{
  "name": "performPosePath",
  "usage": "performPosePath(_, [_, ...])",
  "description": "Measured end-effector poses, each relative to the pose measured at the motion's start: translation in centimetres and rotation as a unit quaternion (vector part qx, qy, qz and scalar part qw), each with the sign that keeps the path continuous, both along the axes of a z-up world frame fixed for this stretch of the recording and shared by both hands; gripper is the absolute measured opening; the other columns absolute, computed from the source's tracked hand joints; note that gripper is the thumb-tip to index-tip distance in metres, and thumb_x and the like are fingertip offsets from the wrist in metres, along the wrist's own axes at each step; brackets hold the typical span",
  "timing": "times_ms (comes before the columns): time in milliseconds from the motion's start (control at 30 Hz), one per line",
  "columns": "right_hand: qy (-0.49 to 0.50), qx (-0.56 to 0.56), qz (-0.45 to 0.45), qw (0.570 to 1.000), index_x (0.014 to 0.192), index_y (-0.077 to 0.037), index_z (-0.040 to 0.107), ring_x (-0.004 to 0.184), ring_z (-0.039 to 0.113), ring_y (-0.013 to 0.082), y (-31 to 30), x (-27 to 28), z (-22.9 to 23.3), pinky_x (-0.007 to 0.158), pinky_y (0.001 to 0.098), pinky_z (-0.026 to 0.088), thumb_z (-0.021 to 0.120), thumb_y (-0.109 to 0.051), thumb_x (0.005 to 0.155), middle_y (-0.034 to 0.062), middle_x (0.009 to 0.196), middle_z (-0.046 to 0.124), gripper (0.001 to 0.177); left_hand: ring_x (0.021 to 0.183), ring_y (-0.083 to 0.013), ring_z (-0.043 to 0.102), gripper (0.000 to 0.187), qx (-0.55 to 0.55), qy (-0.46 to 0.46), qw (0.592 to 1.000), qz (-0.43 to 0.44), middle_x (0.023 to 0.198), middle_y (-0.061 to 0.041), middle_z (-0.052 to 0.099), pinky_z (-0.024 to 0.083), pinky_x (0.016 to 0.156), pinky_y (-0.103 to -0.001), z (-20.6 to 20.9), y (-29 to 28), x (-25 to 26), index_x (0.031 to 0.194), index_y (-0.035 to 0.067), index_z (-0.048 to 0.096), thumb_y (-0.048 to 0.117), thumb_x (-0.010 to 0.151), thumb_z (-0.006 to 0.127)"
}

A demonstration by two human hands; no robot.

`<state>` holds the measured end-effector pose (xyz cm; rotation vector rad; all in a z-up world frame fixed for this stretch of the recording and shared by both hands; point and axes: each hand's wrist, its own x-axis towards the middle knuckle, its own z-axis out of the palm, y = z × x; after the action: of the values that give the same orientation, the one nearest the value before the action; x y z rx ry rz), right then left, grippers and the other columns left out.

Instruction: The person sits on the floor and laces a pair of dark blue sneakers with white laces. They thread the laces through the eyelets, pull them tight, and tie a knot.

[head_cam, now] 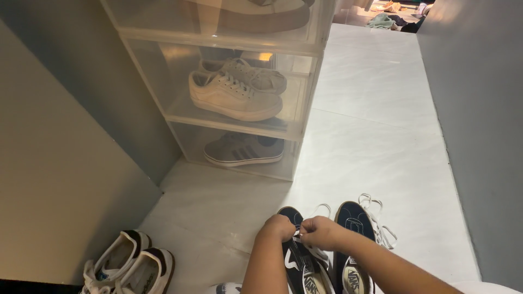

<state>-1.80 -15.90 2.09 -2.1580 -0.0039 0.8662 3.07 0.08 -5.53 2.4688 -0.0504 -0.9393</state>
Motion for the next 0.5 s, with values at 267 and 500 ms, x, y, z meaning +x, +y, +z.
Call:
performPosePath(267, [0.057,0.035,-0.017,0.998,0.08,-0.011,0.069,0.067,0.058,0.0074,-1.2,0.8,2.9,0.063,0.0258,0.049,0.068,-0.018,0.087,-0.0034,0.072,0.066,0.01,0.127,-0.0322,0.061,0.037,-0.008,0.001,0.999,0.036,0.136,-0.014,0.062,0.049,0.107,-0.042,0.0,-0.1,-0.2,0.128,0.013,0.068,0.023,0.094,0.058])
performPosePath(500, [-0.043,0.106,-0.032,0.993,0.091,-0.01,0.075,0.072,0.057,0.0093,-2.1,3.2,10.1,0.066,0.0266,0.047,0.07,-0.019,0.087,-0.0016,0.079,0.069,0.011,0.114,-0.0269,0.068,0.032,-0.093,-0.047,0.993,0.05,0.118,-0.01,0.072,0.052,0.1,-0.037,3.2,-0.1,-1.3,0.115,0.016,0.075,0.021,0.086,0.064])
